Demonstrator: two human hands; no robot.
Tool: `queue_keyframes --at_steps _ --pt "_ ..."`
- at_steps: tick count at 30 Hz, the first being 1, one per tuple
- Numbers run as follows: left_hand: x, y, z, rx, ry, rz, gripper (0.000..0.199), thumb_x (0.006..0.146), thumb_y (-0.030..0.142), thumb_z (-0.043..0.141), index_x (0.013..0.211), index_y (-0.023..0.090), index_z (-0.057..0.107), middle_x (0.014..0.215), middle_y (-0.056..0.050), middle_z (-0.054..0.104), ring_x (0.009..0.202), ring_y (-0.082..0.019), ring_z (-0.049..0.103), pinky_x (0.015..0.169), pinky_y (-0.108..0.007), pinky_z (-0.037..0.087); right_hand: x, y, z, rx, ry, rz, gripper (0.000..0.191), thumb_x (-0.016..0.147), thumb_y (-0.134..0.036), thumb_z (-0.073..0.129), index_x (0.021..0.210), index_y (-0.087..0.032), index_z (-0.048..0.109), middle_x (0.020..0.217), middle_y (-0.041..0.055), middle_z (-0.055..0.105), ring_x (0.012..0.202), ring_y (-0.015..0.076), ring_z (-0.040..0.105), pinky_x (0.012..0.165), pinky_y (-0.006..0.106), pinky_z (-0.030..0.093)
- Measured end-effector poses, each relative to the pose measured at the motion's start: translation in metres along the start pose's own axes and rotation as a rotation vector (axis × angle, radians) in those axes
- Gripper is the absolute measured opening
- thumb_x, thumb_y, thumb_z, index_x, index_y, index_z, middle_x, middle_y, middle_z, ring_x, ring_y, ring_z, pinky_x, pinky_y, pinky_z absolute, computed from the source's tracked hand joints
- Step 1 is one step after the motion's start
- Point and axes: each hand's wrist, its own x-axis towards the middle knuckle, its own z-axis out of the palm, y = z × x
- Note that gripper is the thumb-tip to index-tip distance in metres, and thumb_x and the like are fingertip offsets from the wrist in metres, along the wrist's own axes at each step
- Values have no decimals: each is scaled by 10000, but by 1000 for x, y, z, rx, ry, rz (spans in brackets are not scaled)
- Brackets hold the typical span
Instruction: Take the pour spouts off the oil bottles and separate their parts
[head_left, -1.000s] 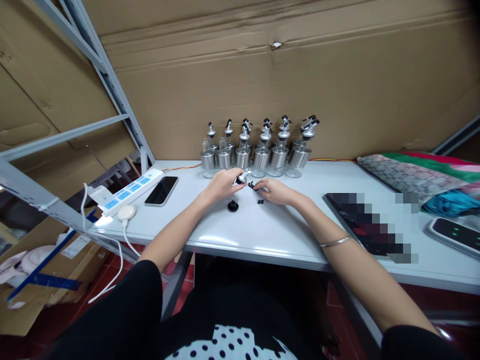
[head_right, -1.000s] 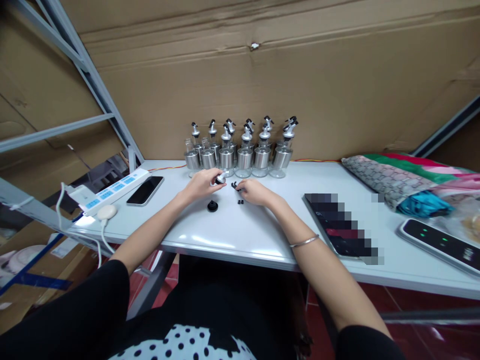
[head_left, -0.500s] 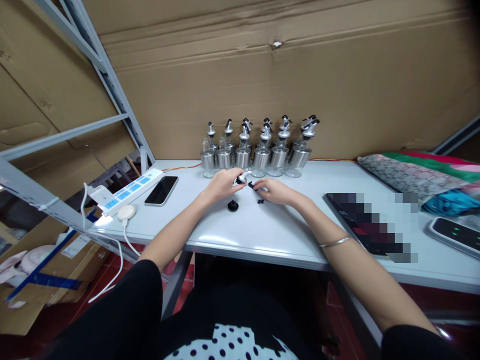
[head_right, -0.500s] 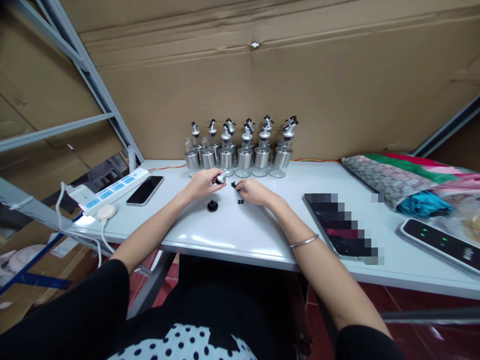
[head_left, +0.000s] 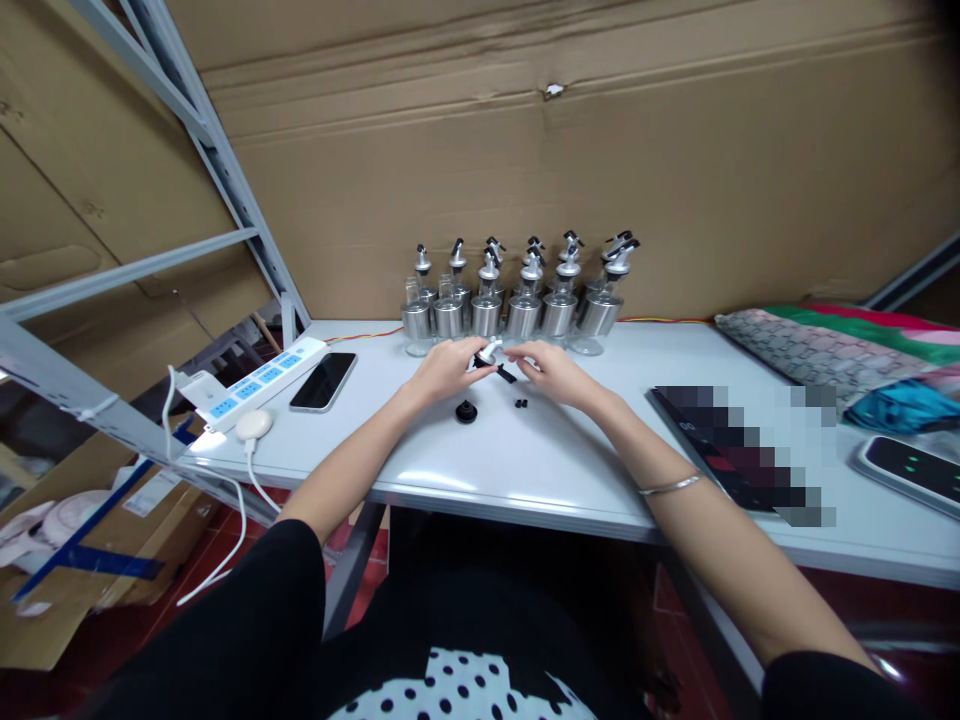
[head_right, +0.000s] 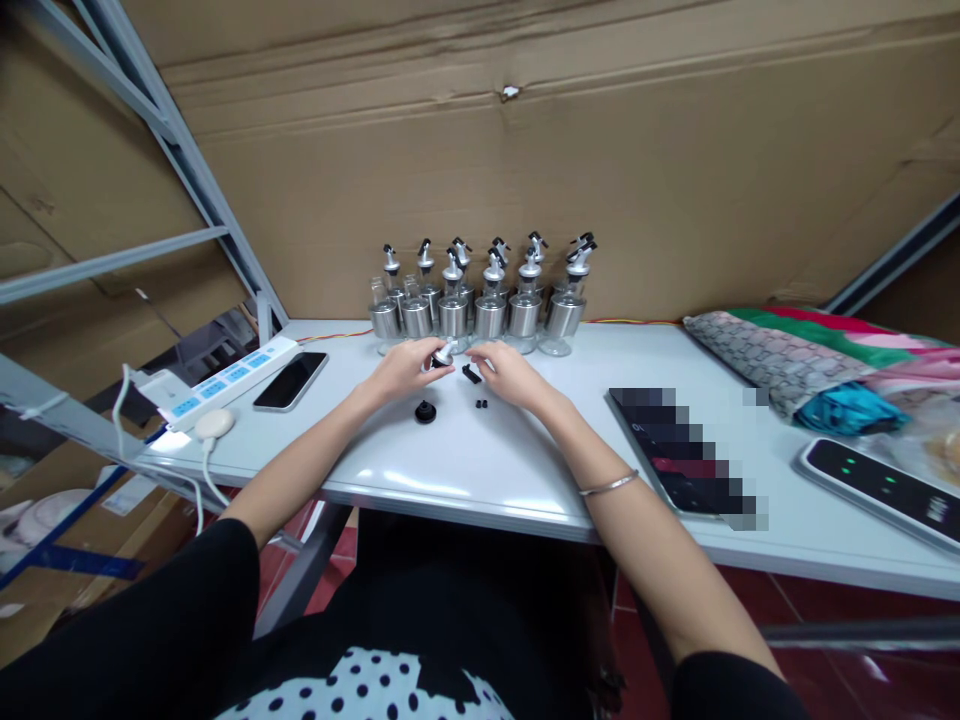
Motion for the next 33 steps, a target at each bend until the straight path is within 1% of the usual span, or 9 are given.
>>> queue_keyframes --at_steps 8,12,15,20,22,24,27,30,33 --pt "0 2 -1 8 -4 -7 267 842 379 572 987 155 591 804 -26 648 694 -145 593 630 -231 386 -2 2 5 -7 -148 31 467 804 -31 394 1233 -129 549 1038 93 695 960 223 597 877 347 451" --pt "0 2 -2 13 -8 -12 268 842 385 571 971 152 593 788 -29 646 694 -148 593 624 -229 380 -2 2 5 21 -165 54 465 801 -23 383 1222 -124 552 1037 103 692 934 210 616 860 331 459" --pt "0 2 -1 5 -3 -13 283 844 402 564 968 149 595 790 -32 647 696 -146 590 625 -227 379 -1 2 5 26 -105 47 424 824 -56 395 1208 -125 562 1041 97 693 946 219 611 877 351 454" --pt "0 3 -1 -31 -10 -5 319 861 437 527 991 154 594 880 -40 658 722 -138 584 645 -224 385 0 -4 2 91 140 -54 299 884 -242 440 1116 -170 615 997 95 695 937 238 604 839 391 483" --pt "0 3 -1 -41 -15 6 333 867 450 512 999 155 590 915 -47 659 739 -138 584 657 -225 389 -1 -7 -1 120 229 -101 278 884 -273 456 1087 -181 623 1000 96 688 931 238 602 824 390 492" --pt "0 3 -1 -40 -19 13 338 865 455 513 995 153 588 920 -50 659 749 -142 587 662 -227 391 -1 -9 -1 138 269 -118 282 892 -280 442 1097 -186 613 997 94 685 932 233 601 824 389 494" --pt "0 1 0 -31 -19 15 334 859 445 529 1003 149 587 916 -51 659 751 -147 592 665 -231 395 -1 -4 3 124 222 -80 325 889 -218 409 1172 -184 565 987 90 686 934 232 604 844 405 489" --pt "0 0 1 -22 -18 17 325 859 425 539 1019 147 589 897 -49 658 756 -150 597 674 -233 399 -1 10 14 45 85 -48 422 817 -108 425 1220 -171 530 1072 105 668 992 257 589 896 451 461" --pt "0 0 1 -5 -19 10 325 858 424 541 1011 142 592 858 -49 654 763 -155 601 680 -234 400 -1 22 23 0 -29 -36 500 772 -62 415 1256 -151 504 1149 130 637 1030 274 574 899 465 457"
